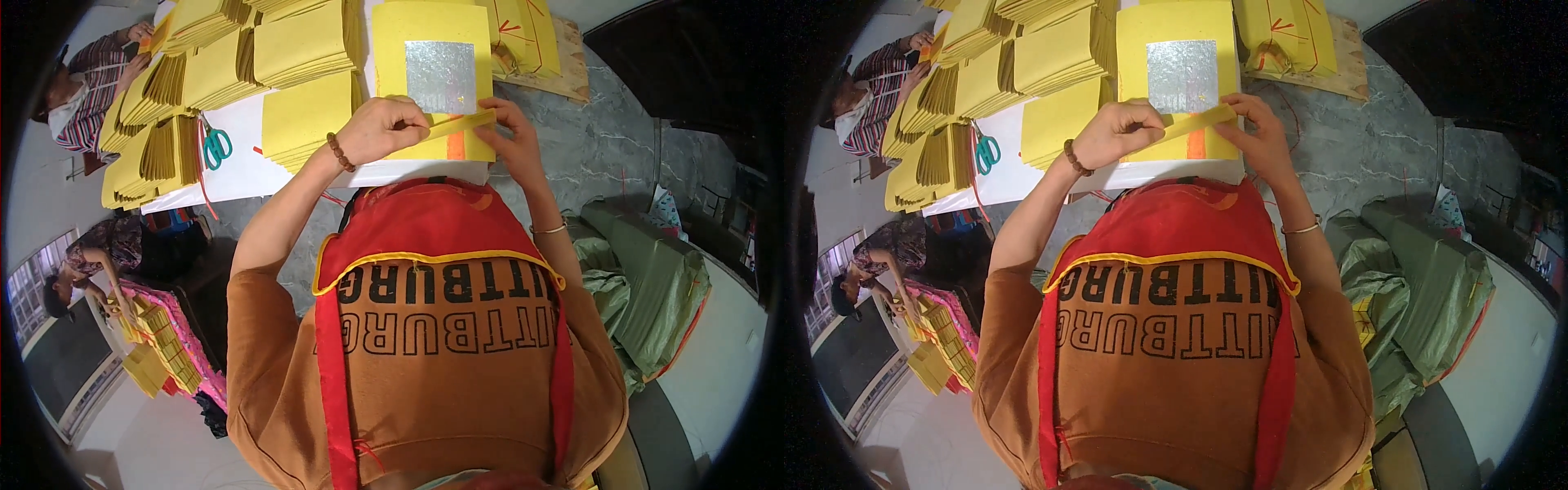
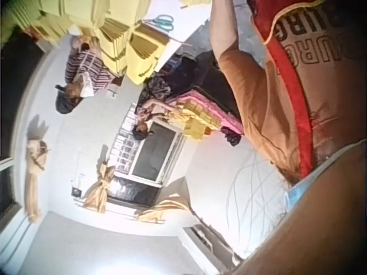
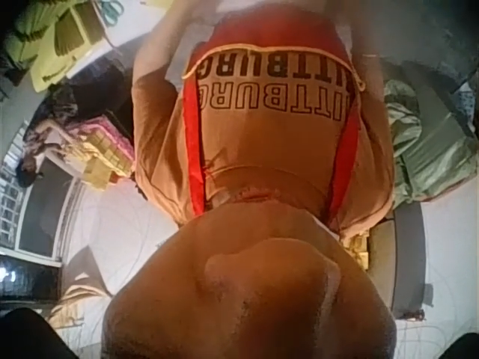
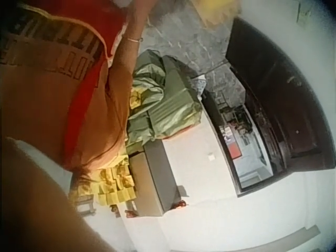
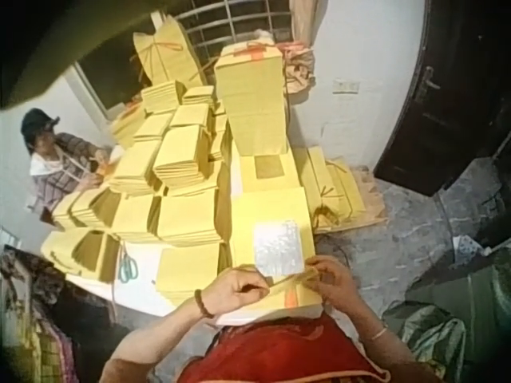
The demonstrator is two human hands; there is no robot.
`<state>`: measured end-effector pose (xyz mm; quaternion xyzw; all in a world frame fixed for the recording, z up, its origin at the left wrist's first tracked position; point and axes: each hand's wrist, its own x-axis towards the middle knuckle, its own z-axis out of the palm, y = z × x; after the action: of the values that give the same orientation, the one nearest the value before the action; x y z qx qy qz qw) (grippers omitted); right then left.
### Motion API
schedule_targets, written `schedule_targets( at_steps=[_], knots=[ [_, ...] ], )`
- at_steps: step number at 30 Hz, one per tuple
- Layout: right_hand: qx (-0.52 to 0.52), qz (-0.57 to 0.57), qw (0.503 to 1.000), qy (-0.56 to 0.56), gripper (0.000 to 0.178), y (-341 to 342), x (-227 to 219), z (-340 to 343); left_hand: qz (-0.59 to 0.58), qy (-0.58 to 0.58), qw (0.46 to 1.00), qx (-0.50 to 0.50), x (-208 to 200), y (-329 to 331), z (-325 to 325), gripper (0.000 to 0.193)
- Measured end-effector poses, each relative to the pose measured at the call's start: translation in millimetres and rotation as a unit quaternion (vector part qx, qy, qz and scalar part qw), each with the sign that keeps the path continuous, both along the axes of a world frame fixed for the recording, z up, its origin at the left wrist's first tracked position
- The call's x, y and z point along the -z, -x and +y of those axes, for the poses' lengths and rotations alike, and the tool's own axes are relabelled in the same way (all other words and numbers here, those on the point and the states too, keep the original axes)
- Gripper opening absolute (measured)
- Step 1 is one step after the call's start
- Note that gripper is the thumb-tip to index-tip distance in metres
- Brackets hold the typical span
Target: The recorder is shown sorting and stacking yellow paper products with reflective centers.
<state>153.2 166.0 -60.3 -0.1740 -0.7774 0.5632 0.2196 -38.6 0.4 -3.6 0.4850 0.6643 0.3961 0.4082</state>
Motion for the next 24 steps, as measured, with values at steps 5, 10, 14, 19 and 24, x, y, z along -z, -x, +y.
schedule_targets(
  at_steps=[5,10,14,19,24],
  knots=[
    [0.034,-0.024,0.989,0.142,0.02,5.0,0.8,-2.0,0.191,-0.09,0.971,0.112,-18.2,17.0,-16.6,0.035],
    [0.018,-0.005,0.991,0.131,0.022,3.1,6.2,4.3,0.384,-0.129,0.912,0.064,11.6,21.4,-18.2,0.04],
    [0.043,0.052,0.98,-0.187,0.026,5.9,-14.6,3.2,0.461,-0.161,0.871,0.049,-3.1,14.9,-22.6,0.038],
    [-0.118,-0.001,0.944,-0.307,0.027,-12.4,-41.6,-0.9,0.435,-0.178,0.878,0.092,-17.6,-6.2,-42.8,0.031],
    [-0.141,-0.1,0.968,-0.182,0.025,-20.0,-38.4,-7.6,0.256,-0.173,0.951,0.001,-0.1,-8.9,-44.0,0.021]
  ],
)
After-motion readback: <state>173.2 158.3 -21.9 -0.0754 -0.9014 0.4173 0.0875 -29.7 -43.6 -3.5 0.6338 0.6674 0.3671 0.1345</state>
